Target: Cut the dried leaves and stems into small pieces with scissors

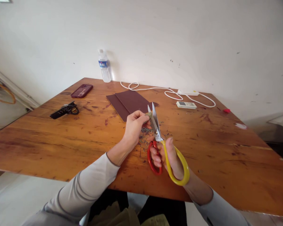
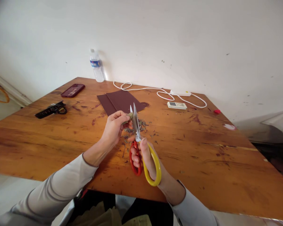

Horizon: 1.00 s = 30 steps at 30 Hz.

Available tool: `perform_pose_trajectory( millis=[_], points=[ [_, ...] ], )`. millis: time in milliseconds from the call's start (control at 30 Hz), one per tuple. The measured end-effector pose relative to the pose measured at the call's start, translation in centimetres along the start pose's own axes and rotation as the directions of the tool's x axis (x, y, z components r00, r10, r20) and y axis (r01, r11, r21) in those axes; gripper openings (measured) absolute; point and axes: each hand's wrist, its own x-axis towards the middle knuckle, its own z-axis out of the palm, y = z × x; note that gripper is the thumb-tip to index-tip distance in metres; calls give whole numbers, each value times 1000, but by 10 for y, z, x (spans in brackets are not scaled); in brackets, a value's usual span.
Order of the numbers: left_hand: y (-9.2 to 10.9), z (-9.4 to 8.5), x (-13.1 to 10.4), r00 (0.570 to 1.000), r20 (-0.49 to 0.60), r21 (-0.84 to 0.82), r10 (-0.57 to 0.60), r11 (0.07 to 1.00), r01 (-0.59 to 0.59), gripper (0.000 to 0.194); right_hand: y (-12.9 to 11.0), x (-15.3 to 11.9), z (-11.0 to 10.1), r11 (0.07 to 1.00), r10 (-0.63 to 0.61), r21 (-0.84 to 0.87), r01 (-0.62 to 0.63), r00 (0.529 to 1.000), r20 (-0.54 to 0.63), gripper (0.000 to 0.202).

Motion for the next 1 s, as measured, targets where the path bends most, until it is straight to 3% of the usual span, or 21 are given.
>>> perform_pose_trajectory(
  millis=[200,467,1000],
  points=[
    [2,1,-1,1000,10,19,4,1000,-4,19,1,1,-1,1000,10,15,-10,1000,18,66],
    [5,2,-2,1000,19,12,-4,1000,4,20,-3,5,-1,994,111,30,-110,993,-42,72],
    [4,0,1,995,81,-9,-49,999,50,16,1,1,-7,998,55,25,-54,997,-54,63]
  ],
)
